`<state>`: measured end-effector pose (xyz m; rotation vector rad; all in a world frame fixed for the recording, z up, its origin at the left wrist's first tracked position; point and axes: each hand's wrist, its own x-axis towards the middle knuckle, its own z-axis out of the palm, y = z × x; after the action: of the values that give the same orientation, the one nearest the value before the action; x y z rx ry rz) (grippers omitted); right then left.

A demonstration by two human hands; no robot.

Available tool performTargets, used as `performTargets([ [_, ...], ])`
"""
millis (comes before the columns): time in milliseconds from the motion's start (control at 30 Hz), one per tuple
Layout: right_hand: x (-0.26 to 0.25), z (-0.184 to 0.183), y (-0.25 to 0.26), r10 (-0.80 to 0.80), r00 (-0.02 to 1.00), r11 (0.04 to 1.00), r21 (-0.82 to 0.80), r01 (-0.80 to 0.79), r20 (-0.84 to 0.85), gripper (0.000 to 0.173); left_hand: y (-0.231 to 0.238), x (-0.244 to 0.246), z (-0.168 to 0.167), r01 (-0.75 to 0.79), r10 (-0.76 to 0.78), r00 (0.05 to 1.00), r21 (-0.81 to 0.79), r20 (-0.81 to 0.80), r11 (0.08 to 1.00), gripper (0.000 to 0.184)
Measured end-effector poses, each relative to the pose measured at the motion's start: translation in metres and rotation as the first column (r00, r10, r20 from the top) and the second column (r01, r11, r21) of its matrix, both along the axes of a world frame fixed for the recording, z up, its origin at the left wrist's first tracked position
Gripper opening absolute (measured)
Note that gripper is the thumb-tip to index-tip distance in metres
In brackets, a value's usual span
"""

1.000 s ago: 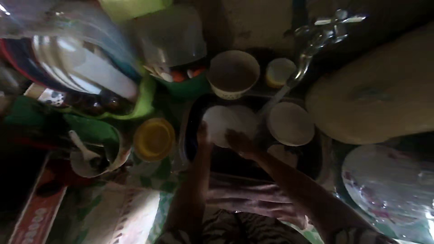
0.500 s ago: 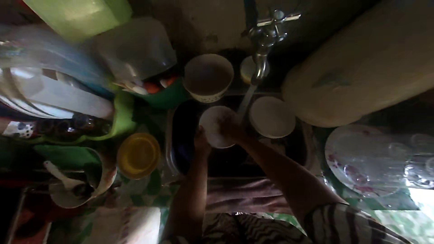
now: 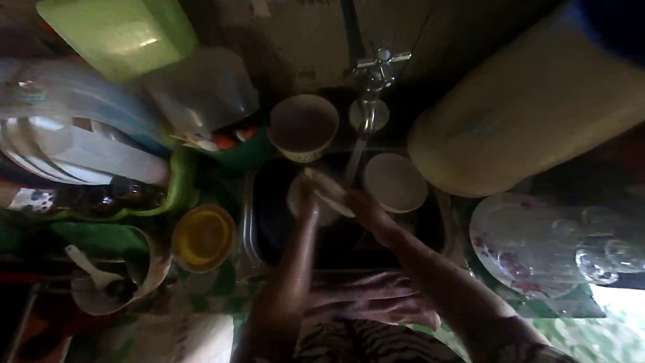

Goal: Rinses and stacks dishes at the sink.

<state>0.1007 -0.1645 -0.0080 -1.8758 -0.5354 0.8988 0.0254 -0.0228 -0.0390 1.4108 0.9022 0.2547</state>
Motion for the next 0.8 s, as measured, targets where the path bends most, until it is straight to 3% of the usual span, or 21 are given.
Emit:
performTargets([
  [33,0.003,0.000,0.002,-0.145,0.986,0.988,0.049,0.150,-0.081,0.034,-0.018,0.006,-0.005,0.126,-0.132,0.991,0.247,0.009,0.961,0.055],
  [100,0.009,-0.010,0.007,-0.337,0.911,0.923,0.110,0.369,-0.238,0.033,-0.052,0.023,-0.026,0.173,-0.247,0.968,0.630,0.031,0.757,0.056],
  [133,0.012,-0.013,0.009,-0.399,0.861,0.886,0.110,0.451,-0.315,0.032,-0.062,0.031,-0.031,0.163,-0.270,0.962,0.695,0.045,0.700,0.049],
  [233,0.015,-0.022,0.008,-0.520,0.720,0.767,0.121,0.631,-0.459,0.025,-0.061,0.049,-0.019,0.361,-0.328,0.925,0.714,-0.191,0.600,0.045],
  [267,0.015,-0.026,0.003,-0.535,0.713,0.750,0.133,0.648,-0.453,0.025,-0.055,0.057,-0.015,0.437,-0.331,0.897,0.690,-0.292,0.577,0.047],
  [367,0.008,-0.042,-0.017,-0.554,0.739,0.747,0.162,0.644,-0.384,0.030,-0.031,0.075,-0.010,0.493,-0.264,0.862,0.594,-0.432,0.636,0.053],
  [467,0.011,-0.040,-0.028,-0.625,0.607,0.590,0.212,0.779,-0.490,0.028,0.001,0.075,-0.014,0.529,-0.259,0.823,0.515,-0.506,0.675,0.047],
  [533,0.023,-0.047,-0.028,-0.578,0.535,0.491,0.261,0.831,-0.617,0.023,0.018,0.057,-0.014,0.413,-0.286,0.873,0.288,-0.395,0.864,0.051],
  [567,0.028,-0.055,-0.025,-0.550,0.502,0.449,0.270,0.852,-0.668,0.020,0.021,0.045,-0.020,0.223,-0.184,0.944,0.121,-0.274,0.967,0.057],
  [600,0.032,-0.064,-0.020,-0.529,0.476,0.427,0.264,0.865,-0.703,0.021,0.025,0.033,-0.034,0.069,-0.073,0.983,-0.030,-0.169,0.997,0.061],
  [633,0.034,-0.072,-0.013,-0.509,0.462,0.436,0.245,0.866,-0.727,0.025,0.029,0.023,-0.042,-0.043,0.031,0.997,-0.165,-0.076,0.985,0.060],
  [700,0.031,-0.082,0.005,-0.515,0.486,0.512,0.202,0.835,-0.707,0.032,0.032,0.004,-0.031,-0.123,0.174,0.978,-0.366,0.111,0.923,0.051],
  [800,0.021,-0.093,0.028,-0.555,0.516,0.613,0.099,0.784,-0.653,0.040,0.040,-0.021,-0.008,-0.056,0.153,0.956,-0.358,0.249,0.932,0.034],
])
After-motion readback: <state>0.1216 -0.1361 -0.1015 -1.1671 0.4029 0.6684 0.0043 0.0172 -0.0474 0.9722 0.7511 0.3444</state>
